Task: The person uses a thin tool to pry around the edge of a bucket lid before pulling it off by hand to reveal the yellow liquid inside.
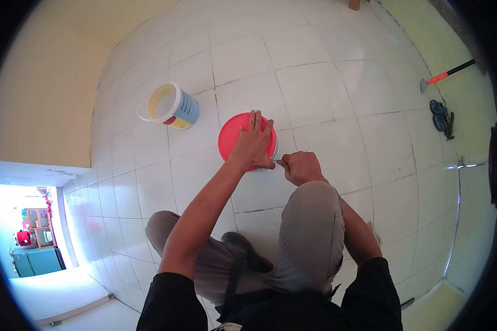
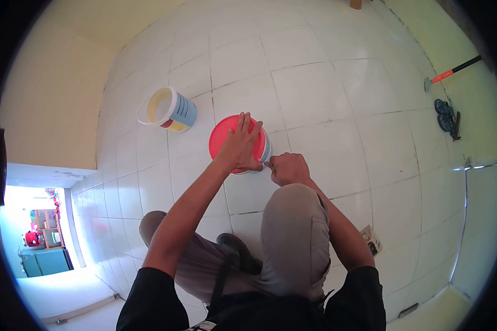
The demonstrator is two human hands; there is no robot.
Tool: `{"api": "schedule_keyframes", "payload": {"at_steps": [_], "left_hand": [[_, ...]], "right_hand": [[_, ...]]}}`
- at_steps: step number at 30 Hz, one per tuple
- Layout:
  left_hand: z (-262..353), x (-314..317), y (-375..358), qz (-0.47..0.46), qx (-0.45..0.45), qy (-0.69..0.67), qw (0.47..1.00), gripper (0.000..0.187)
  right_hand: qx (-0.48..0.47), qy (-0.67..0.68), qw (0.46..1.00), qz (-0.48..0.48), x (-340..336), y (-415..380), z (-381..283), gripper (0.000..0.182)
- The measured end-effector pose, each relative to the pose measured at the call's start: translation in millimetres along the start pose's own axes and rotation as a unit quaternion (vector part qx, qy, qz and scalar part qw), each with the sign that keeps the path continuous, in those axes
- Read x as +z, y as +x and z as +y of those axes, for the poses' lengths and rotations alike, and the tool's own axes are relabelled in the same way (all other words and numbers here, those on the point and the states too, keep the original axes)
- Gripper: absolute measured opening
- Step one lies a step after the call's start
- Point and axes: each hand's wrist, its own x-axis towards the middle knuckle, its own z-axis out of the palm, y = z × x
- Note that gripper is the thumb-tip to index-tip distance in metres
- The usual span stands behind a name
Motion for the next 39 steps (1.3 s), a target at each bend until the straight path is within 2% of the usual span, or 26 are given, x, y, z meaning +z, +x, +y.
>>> {"api": "schedule_keyframes", "payload": {"at_steps": [5,8,14,17,20,23,29,32,35,38,39], "left_hand": [[-1,-3,-1,-0.022,0.010,-0.002,1.000,0.122],[1,-9,0,-0.034,0.012,0.006,0.999,0.123],[-2,-4,1,-0.021,0.022,-0.003,1.000,0.123],[-2,-4,-1,-0.026,0.021,-0.006,0.999,0.123],[-1,-2,-1,-0.021,0.020,-0.015,0.999,0.122],[-2,-2,1,-0.018,0.021,-0.016,0.999,0.121],[-1,-3,1,-0.029,0.024,-0.014,0.999,0.122],[-1,-1,2,-0.025,0.023,-0.012,0.999,0.124],[-1,2,0,-0.022,0.027,-0.013,0.999,0.128],[-2,2,3,-0.025,0.027,-0.007,0.999,0.130],[-1,2,2,-0.025,0.028,-0.010,0.999,0.131]], "right_hand": [[-0.004,-0.033,0.999,-0.009,-1,1,1,0.028],[-0.042,0.028,0.998,0.034,5,0,13,0.026],[0.039,0.066,0.996,-0.040,-7,3,-2,0.029],[0.059,0.037,0.992,-0.102,-26,9,-9,0.030],[0.020,-0.028,0.997,-0.071,-22,6,-4,0.026],[0.043,-0.034,0.993,-0.107,-31,6,-11,0.027],[0.160,0.138,0.974,-0.083,-10,-12,-11,0.030],[0.123,0.033,0.989,-0.074,-18,-11,-21,0.029],[0.090,-0.004,0.991,-0.096,-23,-15,-23,0.028],[0.053,0.018,0.998,-0.040,-19,-16,-14,0.027],[0.066,0.034,0.996,-0.055,-18,-17,-13,0.027]]}}
